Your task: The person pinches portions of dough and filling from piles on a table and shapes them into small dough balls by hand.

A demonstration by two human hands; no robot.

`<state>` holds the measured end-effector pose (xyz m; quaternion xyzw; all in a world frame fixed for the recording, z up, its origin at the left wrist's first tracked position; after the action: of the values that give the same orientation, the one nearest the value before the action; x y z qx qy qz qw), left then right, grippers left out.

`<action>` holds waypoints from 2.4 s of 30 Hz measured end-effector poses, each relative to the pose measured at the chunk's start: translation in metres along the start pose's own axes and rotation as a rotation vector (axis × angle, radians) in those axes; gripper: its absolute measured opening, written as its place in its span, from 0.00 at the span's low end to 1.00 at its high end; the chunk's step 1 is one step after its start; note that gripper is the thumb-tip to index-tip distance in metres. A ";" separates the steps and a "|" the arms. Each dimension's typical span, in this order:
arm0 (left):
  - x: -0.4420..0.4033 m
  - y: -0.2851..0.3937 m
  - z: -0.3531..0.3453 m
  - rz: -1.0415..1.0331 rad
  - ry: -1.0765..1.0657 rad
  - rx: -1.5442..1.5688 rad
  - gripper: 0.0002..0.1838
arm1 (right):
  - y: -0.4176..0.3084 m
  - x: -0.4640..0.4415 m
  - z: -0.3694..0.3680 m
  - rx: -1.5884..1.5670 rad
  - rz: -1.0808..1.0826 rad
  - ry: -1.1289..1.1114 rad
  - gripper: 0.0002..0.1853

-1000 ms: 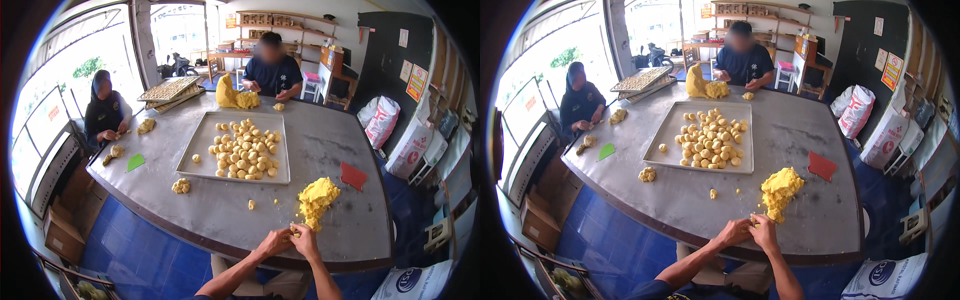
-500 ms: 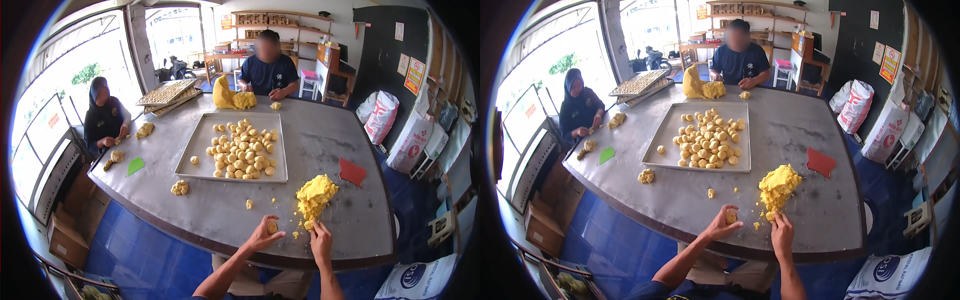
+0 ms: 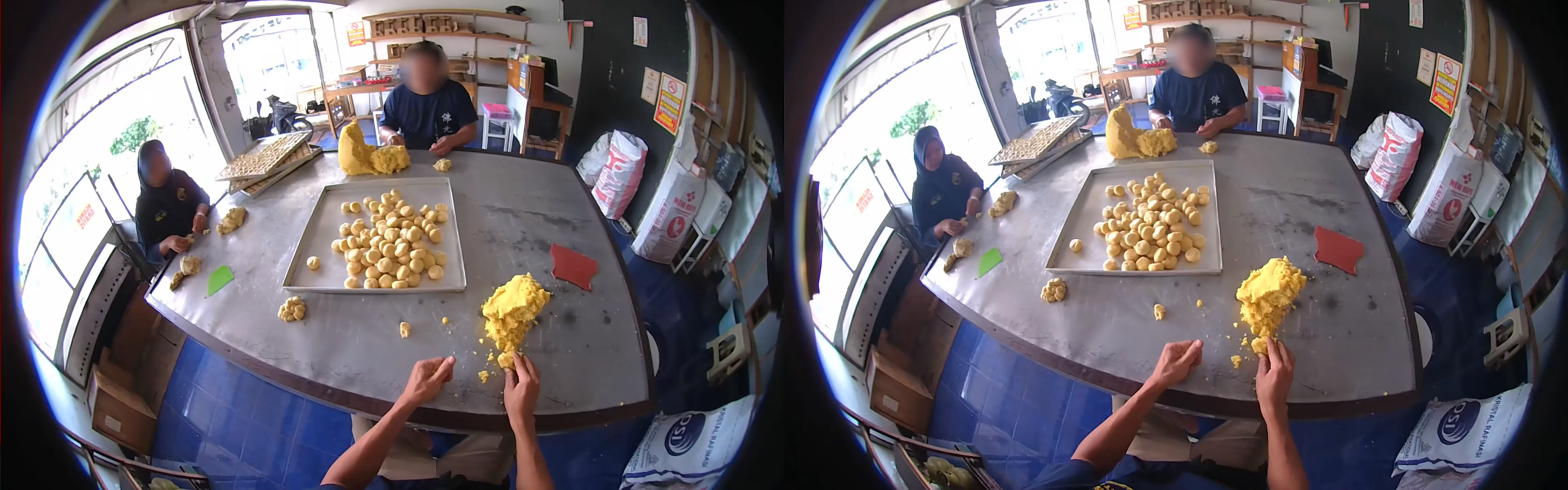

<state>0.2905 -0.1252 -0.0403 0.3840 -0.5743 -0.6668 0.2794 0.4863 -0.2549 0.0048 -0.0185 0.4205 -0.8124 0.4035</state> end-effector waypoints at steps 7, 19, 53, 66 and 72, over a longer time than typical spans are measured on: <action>0.003 -0.018 0.015 0.047 0.123 0.385 0.25 | 0.001 -0.001 0.000 -0.012 0.004 0.009 0.24; 0.006 0.039 -0.005 -0.464 -0.156 -0.540 0.09 | 0.004 -0.003 -0.001 -0.017 -0.022 0.003 0.24; 0.018 0.025 0.061 0.092 -0.245 -0.569 0.24 | -0.006 -0.012 -0.007 0.117 0.084 -0.003 0.23; -0.029 0.052 0.065 -0.267 -0.080 -0.753 0.07 | -0.005 -0.046 -0.001 0.307 0.118 -0.212 0.15; 0.000 0.078 0.012 -0.279 -0.332 -1.409 0.19 | 0.019 -0.024 -0.003 0.381 0.076 -0.145 0.27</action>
<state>0.2748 -0.1334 0.0371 0.0772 0.0099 -0.9563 0.2817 0.5132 -0.2427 -0.0029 0.0156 0.2294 -0.8579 0.4595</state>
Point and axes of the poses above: each hand's wrist, its own x-axis away from the middle knuckle, its own z-axis out of the back of the hand, y = z × x, the point moved 9 cm from there along -x, towards the middle knuckle, and after that the axes turned 13 degrees about -z, right-handed, at the moved point
